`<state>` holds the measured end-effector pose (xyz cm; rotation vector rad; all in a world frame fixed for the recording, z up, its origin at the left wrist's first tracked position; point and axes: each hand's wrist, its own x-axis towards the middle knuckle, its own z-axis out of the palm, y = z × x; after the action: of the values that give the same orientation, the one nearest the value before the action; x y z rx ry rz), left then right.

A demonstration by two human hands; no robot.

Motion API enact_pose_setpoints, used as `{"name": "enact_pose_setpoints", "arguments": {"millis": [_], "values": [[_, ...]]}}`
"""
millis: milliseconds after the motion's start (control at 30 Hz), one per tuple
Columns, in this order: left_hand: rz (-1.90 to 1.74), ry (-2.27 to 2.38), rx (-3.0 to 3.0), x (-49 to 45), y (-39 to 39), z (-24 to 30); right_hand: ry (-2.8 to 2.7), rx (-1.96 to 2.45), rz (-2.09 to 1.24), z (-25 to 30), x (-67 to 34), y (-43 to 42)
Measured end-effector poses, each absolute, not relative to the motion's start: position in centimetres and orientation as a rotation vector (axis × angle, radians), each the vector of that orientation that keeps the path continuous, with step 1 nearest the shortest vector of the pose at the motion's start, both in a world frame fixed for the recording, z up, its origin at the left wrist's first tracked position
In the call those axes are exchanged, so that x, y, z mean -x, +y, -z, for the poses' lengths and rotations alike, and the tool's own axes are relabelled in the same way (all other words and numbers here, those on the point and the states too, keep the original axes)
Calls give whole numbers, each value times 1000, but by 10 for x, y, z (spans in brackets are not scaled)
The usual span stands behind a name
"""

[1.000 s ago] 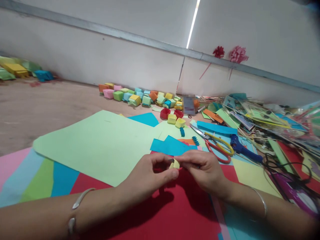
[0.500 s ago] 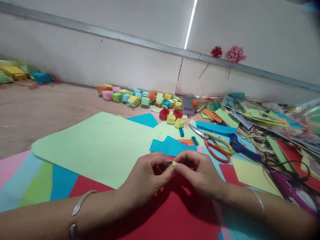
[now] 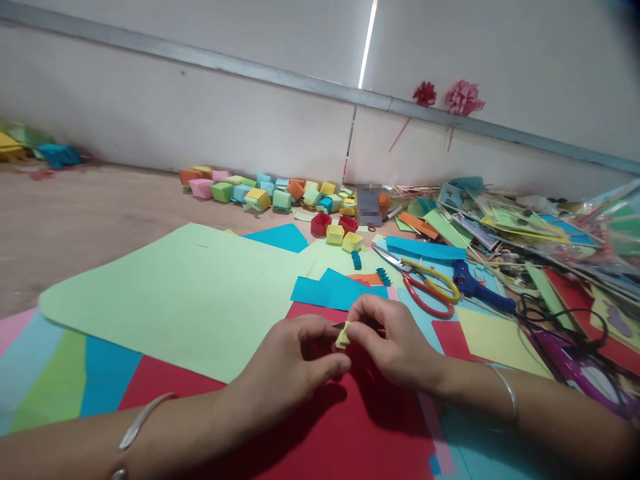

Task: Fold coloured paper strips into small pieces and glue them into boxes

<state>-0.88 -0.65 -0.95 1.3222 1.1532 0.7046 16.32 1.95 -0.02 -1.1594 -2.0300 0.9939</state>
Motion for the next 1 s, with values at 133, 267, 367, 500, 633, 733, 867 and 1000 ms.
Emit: {"name": "enact_pose_setpoints", "arguments": {"millis": [133, 267, 367, 500, 633, 733, 867, 1000], "values": [[-690, 1189, -1335, 10, -6, 10, -2051, 1116, -928, 3, -162, 16], [-683, 1239, -1323, 11, -4, 10, -2012, 1050, -974, 2, -163, 17], [-712, 1265, -1348, 12, -2, 9, -1998, 1018, -1051, 1, -165, 18], [-749, 1252, -1407, 14, -3, 10, -2024, 973, -1028, 1, -166, 18], [-809, 1199, -1346, 15, -4, 12, -2093, 889, -810, 2, -167, 20], [-802, 1155, -1245, 14, -4, 12, -2136, 815, -669, 5, -169, 23], [-790, 1161, -1158, 11, -5, 9, -2129, 805, -603, 9, -170, 24], [-787, 1165, -1148, 11, -7, 9, -2044, 921, -731, 7, -171, 24]]}}
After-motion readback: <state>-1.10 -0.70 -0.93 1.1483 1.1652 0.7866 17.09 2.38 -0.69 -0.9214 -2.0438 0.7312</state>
